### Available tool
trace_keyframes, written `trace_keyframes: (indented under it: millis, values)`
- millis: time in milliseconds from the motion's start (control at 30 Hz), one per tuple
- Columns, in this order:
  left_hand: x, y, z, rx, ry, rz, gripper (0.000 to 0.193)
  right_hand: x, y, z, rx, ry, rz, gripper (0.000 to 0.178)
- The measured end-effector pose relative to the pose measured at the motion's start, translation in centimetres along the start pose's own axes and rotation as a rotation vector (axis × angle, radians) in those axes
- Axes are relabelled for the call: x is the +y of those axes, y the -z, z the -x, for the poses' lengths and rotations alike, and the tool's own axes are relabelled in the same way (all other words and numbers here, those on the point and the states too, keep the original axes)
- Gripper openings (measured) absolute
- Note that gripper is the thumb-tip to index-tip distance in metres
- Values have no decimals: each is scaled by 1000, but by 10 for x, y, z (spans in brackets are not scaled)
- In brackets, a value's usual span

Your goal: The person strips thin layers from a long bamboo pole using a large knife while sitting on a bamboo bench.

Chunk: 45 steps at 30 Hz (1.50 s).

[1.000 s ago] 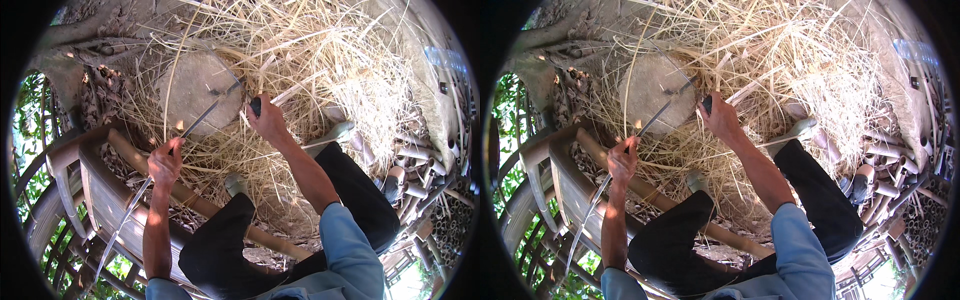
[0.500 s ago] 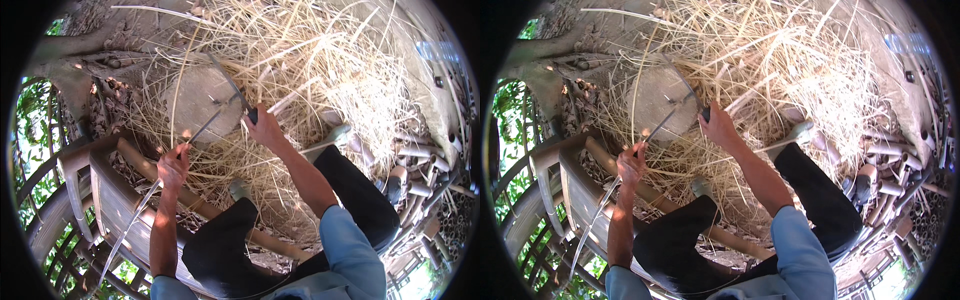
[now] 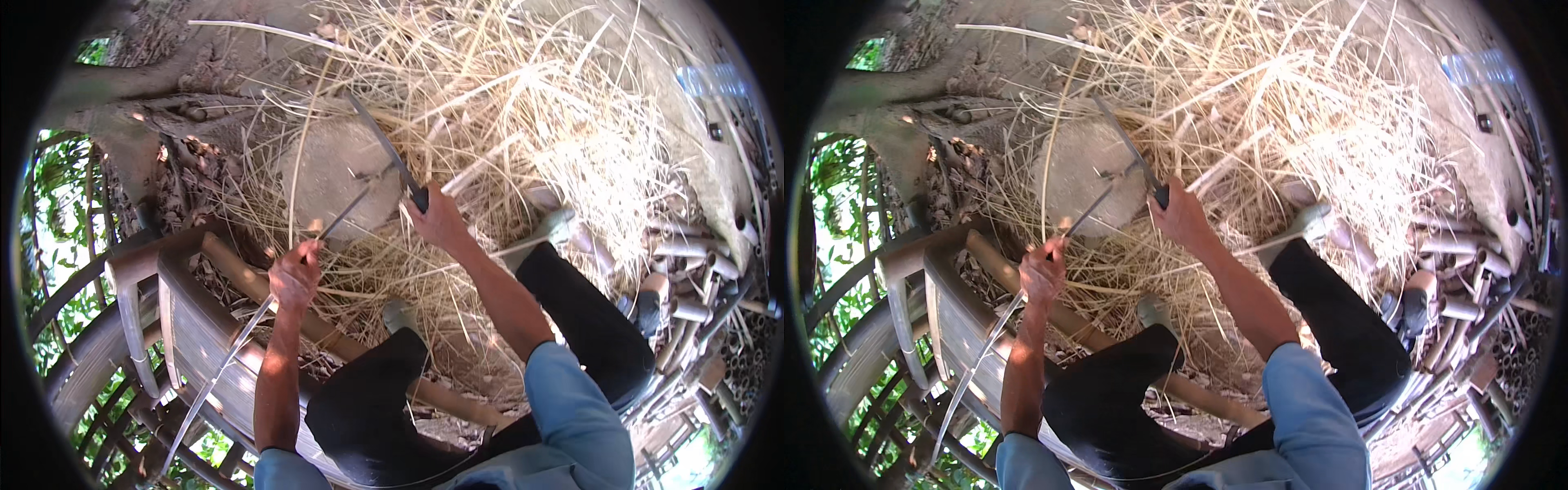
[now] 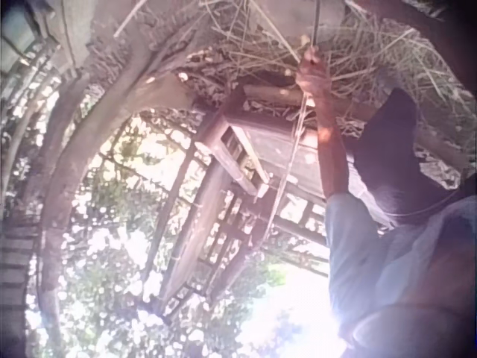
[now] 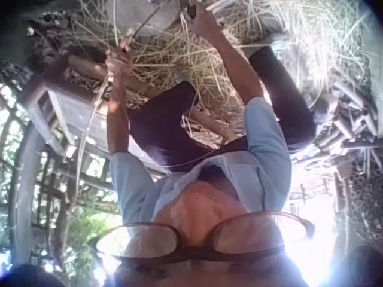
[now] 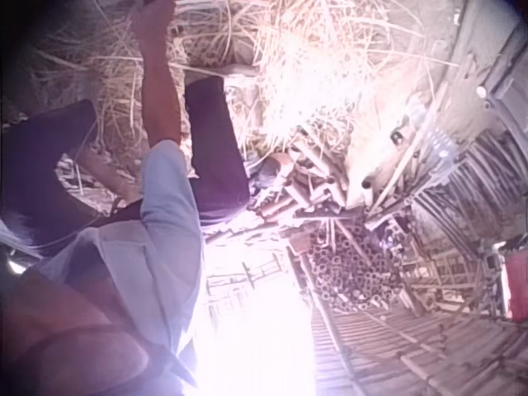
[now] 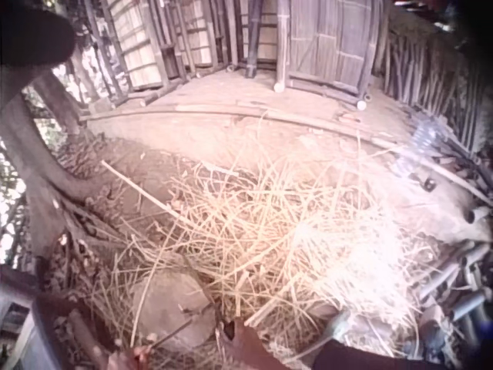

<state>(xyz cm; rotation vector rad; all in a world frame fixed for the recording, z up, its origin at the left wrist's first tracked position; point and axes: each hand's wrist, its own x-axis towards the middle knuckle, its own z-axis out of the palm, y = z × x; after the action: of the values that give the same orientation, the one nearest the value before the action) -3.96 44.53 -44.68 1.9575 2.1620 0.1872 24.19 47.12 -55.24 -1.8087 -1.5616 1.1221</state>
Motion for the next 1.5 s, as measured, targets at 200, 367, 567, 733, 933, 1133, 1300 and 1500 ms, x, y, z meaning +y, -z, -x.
trace_keyframes:
  millis: [200, 367, 567, 733, 933, 1133, 1300, 1500]
  values:
    - [-32, -11, 9, 96, -105, -28, 29, -93, 50, 11, 337, 446, -409, 35]
    - [-15, -11, -4, 256, -246, 72, 24, 7, -29, -24, 91, 3, -55, 41]
    - [-42, -2, 0, 194, -355, 237, 11, -2, -3, -8, -50, 63, 48, 41]
    - [16, 47, 5, -480, 187, 382, 24, -12, 10, 27, 7, 146, 90, 42]
    - [26, 63, 49, -786, 450, 675, 30, -3, 1, 41, -78, 84, 185, 38]
    - [39, 63, 59, -943, 910, 962, 27, -5, -9, 47, -187, 71, 243, 31]
    - [51, 55, 77, -888, 991, 1101, 28, -21, -12, 73, -245, 251, 140, 26]
    - [54, 53, 85, -878, 905, 1100, 27, -1, -1, 64, -230, 167, 221, 23]
